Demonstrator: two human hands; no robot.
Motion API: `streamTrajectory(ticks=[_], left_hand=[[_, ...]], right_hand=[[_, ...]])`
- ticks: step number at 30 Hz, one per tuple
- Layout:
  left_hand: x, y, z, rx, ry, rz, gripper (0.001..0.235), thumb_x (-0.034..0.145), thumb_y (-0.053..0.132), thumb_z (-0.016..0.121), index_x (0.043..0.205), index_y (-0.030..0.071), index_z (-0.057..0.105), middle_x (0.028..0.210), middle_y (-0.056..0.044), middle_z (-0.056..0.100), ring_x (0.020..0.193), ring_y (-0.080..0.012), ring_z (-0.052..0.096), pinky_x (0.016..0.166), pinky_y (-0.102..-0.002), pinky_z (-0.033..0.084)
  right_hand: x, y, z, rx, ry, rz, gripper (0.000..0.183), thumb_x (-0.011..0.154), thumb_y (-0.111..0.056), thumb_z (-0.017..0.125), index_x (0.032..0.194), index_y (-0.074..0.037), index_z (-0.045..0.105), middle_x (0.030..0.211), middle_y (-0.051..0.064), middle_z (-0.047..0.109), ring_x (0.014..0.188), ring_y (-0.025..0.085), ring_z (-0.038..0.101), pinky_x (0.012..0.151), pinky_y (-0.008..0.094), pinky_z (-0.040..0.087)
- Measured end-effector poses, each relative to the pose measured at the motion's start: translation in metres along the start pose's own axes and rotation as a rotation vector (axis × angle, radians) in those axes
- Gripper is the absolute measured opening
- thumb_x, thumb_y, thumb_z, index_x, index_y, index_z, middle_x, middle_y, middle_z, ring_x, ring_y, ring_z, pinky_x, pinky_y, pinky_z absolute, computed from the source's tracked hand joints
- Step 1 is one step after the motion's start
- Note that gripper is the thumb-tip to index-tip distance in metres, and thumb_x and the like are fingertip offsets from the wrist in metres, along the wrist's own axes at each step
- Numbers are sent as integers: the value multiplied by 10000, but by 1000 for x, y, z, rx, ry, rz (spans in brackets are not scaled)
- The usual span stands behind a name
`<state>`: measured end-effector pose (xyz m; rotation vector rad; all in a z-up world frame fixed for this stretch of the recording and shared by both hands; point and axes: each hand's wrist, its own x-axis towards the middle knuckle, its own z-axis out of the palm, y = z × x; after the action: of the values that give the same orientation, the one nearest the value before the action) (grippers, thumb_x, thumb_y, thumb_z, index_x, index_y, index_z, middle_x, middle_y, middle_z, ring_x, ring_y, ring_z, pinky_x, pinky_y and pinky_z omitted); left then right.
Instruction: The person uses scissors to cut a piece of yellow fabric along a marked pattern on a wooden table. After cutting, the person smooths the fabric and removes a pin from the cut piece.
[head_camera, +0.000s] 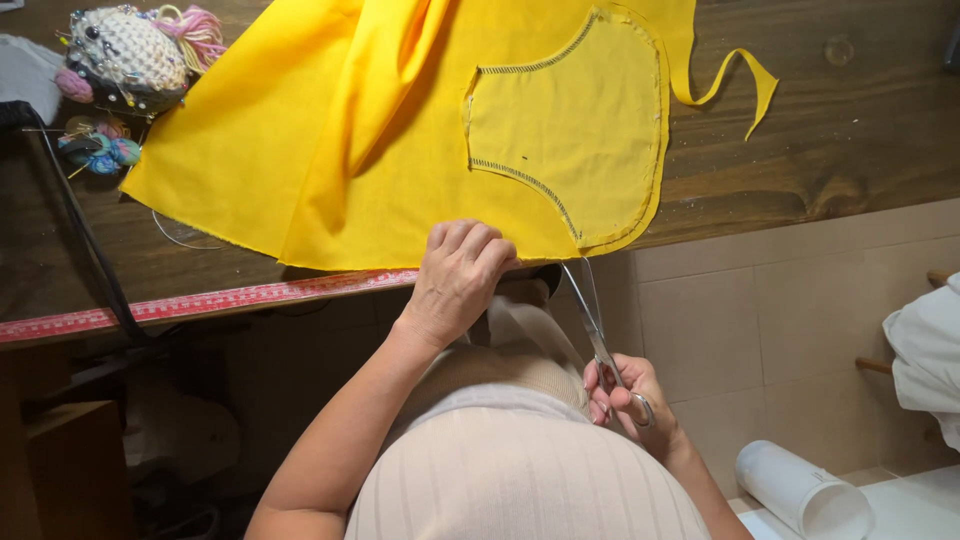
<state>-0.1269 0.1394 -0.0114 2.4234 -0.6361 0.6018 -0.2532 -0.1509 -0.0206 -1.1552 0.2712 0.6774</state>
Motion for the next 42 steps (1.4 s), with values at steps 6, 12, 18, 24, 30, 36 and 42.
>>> streamTrajectory(ticks=[6, 12, 18, 24, 30, 36, 42], left_hand=[[10, -1, -6, -8, 26, 29, 155, 1004, 115, 686, 905, 125, 567, 938, -29, 585, 935, -246, 566, 843, -364, 393], [2, -2, 11, -32, 105, 4, 179, 968, 284, 706, 881, 167, 602, 890, -8, 545, 1077, -218, 599, 963, -369, 461], [8, 12, 14, 37, 138, 14, 624, 607, 315, 958, 1151, 190, 680, 1203, -40, 625, 1302, -291, 532, 1135, -499, 364], [7, 24, 47, 88, 242, 47, 130, 889, 211, 745, 1003, 230, 685, 958, 9, 581, 1117, -238, 600, 1028, -425, 434], [11, 24, 42, 52, 287, 82, 86, 903, 177, 750, 930, 231, 689, 899, 18, 563, 1011, -211, 591, 944, -385, 430], [12, 24, 44, 57, 281, 85, 87, 905, 191, 758, 951, 233, 697, 894, 16, 573, 1001, -206, 590, 931, -382, 426], [16, 25, 40, 60, 295, 113, 92, 943, 136, 706, 902, 208, 668, 870, 10, 551, 966, -199, 576, 925, -362, 412]], right_hand=[[7, 7, -3, 57, -18, -27, 793, 589, -673, 934, 875, 0, 626, 553, 0, 484, 479, 113, 552, 457, 235, 415], [46, 39, -18, 80, -17, -231, 768, 727, -589, 859, 957, 101, 615, 544, 75, 541, 485, 200, 683, 343, 276, 519], [54, 29, -7, -23, 38, -193, 676, 743, -518, 874, 938, 77, 618, 523, 94, 539, 455, 199, 675, 289, 273, 498], [55, 26, -15, -141, 51, -154, 581, 798, -483, 840, 929, 44, 632, 471, 134, 603, 409, 145, 621, 261, 245, 465], [56, 27, -24, -243, 71, -105, 487, 780, -408, 871, 904, 17, 669, 458, 160, 645, 410, 154, 639, 293, 251, 487], [53, 10, -21, -327, 72, -108, 434, 762, -367, 890, 871, 5, 696, 433, 160, 649, 386, 153, 636, 341, 248, 512], [56, 15, -32, -375, 77, -95, 408, 754, -368, 905, 822, -18, 707, 426, 146, 651, 385, 155, 638, 381, 256, 530]])
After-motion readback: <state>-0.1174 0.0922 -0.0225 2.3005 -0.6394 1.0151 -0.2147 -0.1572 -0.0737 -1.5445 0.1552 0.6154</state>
